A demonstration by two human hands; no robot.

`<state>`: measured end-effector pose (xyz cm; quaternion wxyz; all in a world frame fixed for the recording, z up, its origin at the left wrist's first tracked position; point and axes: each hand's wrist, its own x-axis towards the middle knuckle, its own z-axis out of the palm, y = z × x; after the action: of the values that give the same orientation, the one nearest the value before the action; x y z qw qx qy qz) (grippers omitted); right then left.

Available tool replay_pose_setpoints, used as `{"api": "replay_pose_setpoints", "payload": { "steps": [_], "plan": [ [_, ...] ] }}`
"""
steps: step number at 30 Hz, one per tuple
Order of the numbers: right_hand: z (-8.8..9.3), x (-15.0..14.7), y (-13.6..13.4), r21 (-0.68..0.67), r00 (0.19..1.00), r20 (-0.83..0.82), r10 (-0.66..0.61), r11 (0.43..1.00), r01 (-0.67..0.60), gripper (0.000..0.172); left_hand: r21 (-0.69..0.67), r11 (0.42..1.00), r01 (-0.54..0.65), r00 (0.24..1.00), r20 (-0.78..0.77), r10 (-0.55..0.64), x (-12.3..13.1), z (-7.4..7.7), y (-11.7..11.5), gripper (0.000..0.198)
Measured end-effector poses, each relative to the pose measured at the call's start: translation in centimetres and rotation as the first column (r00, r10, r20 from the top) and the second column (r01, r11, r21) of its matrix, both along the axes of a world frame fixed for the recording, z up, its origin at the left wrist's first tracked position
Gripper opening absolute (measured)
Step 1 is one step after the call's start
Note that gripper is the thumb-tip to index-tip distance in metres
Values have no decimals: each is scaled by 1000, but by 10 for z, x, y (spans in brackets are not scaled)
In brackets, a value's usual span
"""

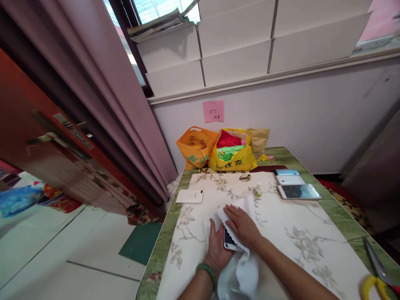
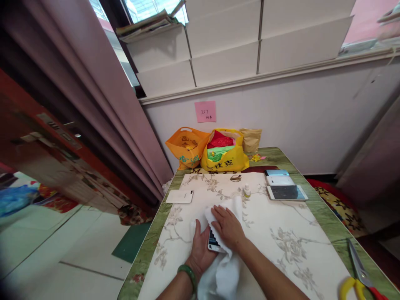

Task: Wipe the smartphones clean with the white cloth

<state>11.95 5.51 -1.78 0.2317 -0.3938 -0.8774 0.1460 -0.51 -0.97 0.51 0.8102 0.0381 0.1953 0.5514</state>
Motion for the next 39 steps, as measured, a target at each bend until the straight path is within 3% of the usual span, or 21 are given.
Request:
{"api": "replay_pose_setpoints", "payload": {
  "steps": [4, 8, 16, 18, 24, 29, 33, 36, 39],
  "plan": [
    [-8, 0, -7, 62, 990, 18, -138, 989, 137, 51, 12, 1000, -3, 1000, 3, 3, 1, 0, 0, 64],
    [-9, 13, -22, 81, 990, 41, -138, 988, 135, 53, -25, 1000, -10, 1000, -26, 9, 2, -3, 1, 57],
    [11, 20, -42, 36, 981, 70, 182, 982, -185, 55, -118, 993, -23, 998, -64, 15, -3, -18, 1, 63],
    [10, 15, -32, -3, 986, 90, 140, 990, -141, 53, -82, 995, -56, 998, -47, 53, -1, -17, 3, 60],
    [1, 7, 4, -31, 971, 177, -159, 985, 167, 52, -51, 998, -42, 998, -53, 40, 3, -7, 6, 65],
    [-5, 14, -3, 51, 944, 160, -288, 958, 283, 55, -64, 997, -32, 999, -35, 30, 4, -2, 4, 67],
    [-3, 28, -34, 100, 978, 135, -156, 985, 143, 58, -67, 998, 1, 1000, -14, -2, 3, -3, 4, 65],
    [6, 33, -59, 81, 990, 134, 46, 995, -57, 61, -140, 990, -34, 997, -67, 25, -1, -7, 2, 64],
    [16, 28, -64, 6, 961, 128, 246, 969, -249, 62, -184, 982, -29, 996, -90, 12, -5, -10, 1, 61]
  ]
}}
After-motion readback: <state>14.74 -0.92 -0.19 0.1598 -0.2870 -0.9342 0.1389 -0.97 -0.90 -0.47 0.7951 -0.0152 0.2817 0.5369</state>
